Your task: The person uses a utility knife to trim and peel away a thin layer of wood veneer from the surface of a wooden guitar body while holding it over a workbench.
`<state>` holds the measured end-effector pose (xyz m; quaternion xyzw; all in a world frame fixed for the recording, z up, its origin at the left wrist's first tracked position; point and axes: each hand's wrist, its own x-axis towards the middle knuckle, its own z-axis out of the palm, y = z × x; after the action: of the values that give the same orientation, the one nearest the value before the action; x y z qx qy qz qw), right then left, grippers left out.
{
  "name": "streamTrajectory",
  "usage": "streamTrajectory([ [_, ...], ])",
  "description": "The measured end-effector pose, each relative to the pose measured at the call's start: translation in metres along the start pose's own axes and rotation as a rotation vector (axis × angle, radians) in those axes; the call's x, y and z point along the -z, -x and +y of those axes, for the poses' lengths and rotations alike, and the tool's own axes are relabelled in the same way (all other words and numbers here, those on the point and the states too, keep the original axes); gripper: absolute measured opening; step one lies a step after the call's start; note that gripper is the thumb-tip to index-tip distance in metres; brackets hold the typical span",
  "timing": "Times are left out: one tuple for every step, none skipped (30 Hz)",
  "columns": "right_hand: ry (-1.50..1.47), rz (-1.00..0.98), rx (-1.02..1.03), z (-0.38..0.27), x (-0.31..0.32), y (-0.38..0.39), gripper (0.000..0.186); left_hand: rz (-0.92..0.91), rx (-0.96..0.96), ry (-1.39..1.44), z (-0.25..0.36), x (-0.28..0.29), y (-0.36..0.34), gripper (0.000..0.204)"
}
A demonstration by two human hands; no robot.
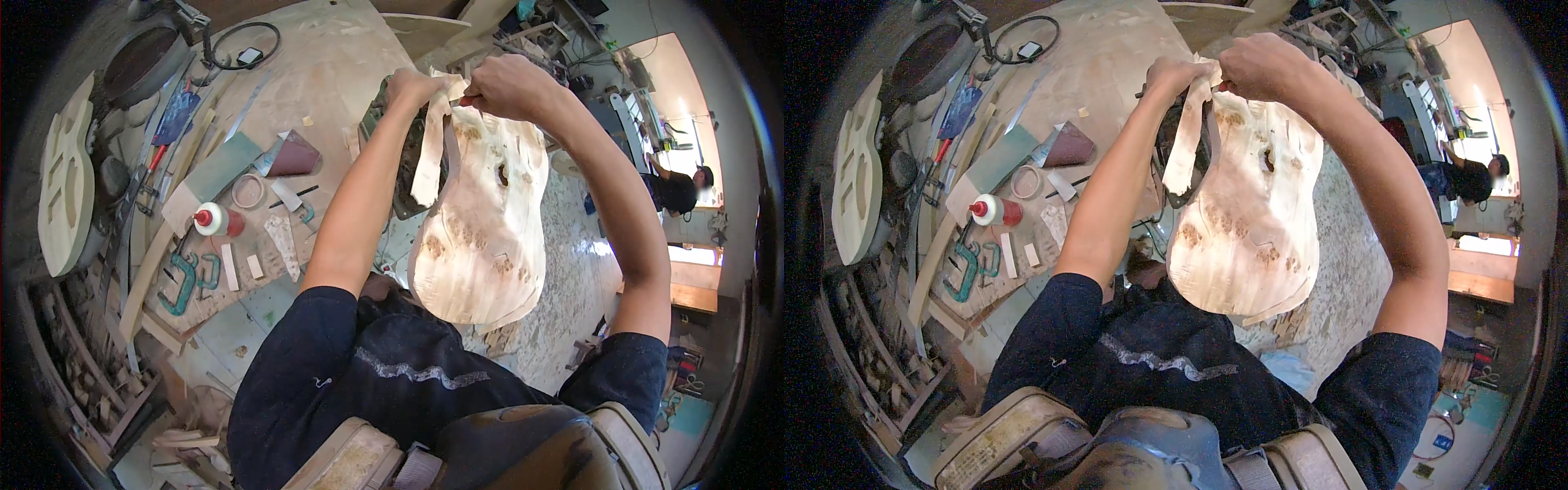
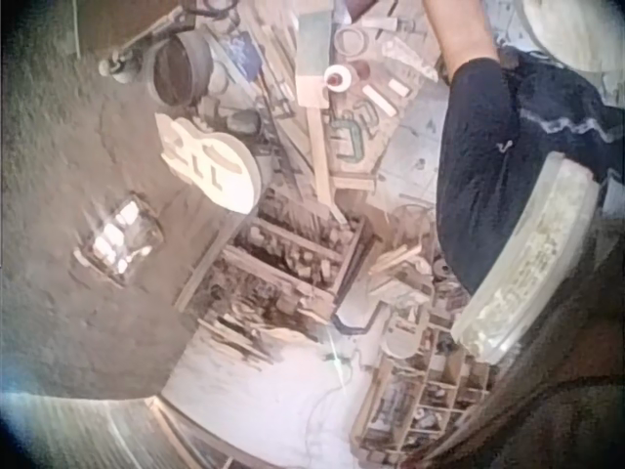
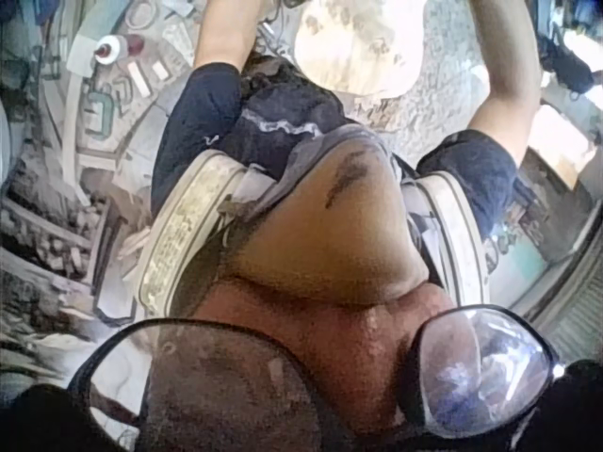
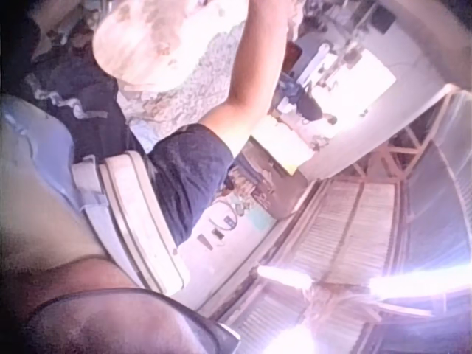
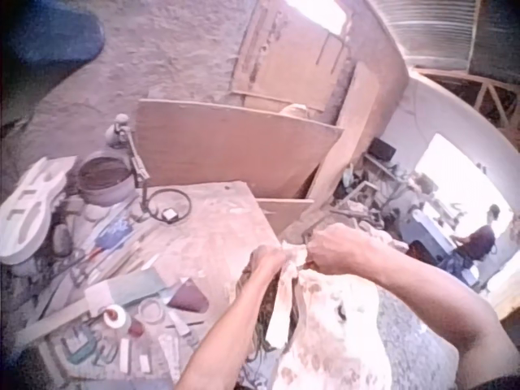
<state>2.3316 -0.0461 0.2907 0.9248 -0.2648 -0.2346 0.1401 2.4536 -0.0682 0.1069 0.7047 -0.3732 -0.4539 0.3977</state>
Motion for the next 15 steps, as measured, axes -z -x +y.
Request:
streamTrajectory([
  [-0.001, -0.001, -0.001, -0.001, 0.001, -0.001, 0.032, -0.002, -0.009, -0.009, -0.001, -0.001, -0.002, 0.053],
  [0.008, -0.03, -0.01, -0.002, 0.002, -0.002, 0.033, -0.005, -0.011, -0.01, -0.001, -0.003, -0.004, 0.053],
  [0.017, -0.06, -0.019, -0.002, 0.002, -0.003, 0.034, 0.003, -0.017, 0.013, -0.003, -0.005, -0.006, 0.052],
  [0.016, -0.061, -0.022, -0.002, 0.002, -0.004, 0.034, 0.012, -0.023, 0.035, -0.004, -0.007, -0.008, 0.051],
  [0.057, -0.031, -0.032, -0.004, 0.001, -0.006, 0.034, 0.013, -0.022, 0.035, -0.007, -0.007, -0.012, 0.051],
  [0.098, -0.002, -0.04, -0.004, 0.0, -0.008, 0.035, -0.01, -0.02, 0.069, -0.01, -0.006, -0.016, 0.049],
  [0.098, 0.0, -0.037, -0.005, 0.001, -0.009, 0.035, -0.033, -0.017, 0.104, -0.013, -0.006, -0.02, 0.048],
  [0.086, -0.016, -0.049, -0.004, 0.001, -0.008, 0.033, -0.037, -0.017, 0.103, -0.01, -0.007, -0.018, 0.048],
  [0.074, -0.032, -0.06, -0.003, 0.0, -0.008, 0.032, -0.039, -0.003, 0.08, -0.006, -0.008, -0.016, 0.046],
  [0.073, -0.034, -0.062, -0.001, 0.001, -0.007, 0.032, -0.041, 0.012, 0.057, -0.002, -0.009, -0.014, 0.043],
  [0.046, -0.039, -0.061, -0.003, 0.007, -0.007, 0.031, -0.035, 0.013, 0.06, -0.003, -0.008, -0.016, 0.043],
  [0.018, -0.044, -0.059, -0.005, 0.012, -0.008, 0.03, -0.018, 0.001, 0.046, -0.005, -0.007, -0.017, 0.044],
  [0.021, -0.041, -0.054, -0.005, 0.013, -0.01, 0.03, -0.001, -0.011, 0.033, -0.006, -0.006, -0.019, 0.045],
  [-0.001, -0.06, -0.055, -0.004, 0.012, -0.009, 0.029, -0.005, -0.012, 0.034, -0.003, -0.007, -0.017, 0.045],
  [-0.023, -0.079, -0.056, -0.002, 0.01, -0.008, 0.029, 0.0, 0.021, 0.045, 0.0, -0.007, -0.015, 0.047],
])
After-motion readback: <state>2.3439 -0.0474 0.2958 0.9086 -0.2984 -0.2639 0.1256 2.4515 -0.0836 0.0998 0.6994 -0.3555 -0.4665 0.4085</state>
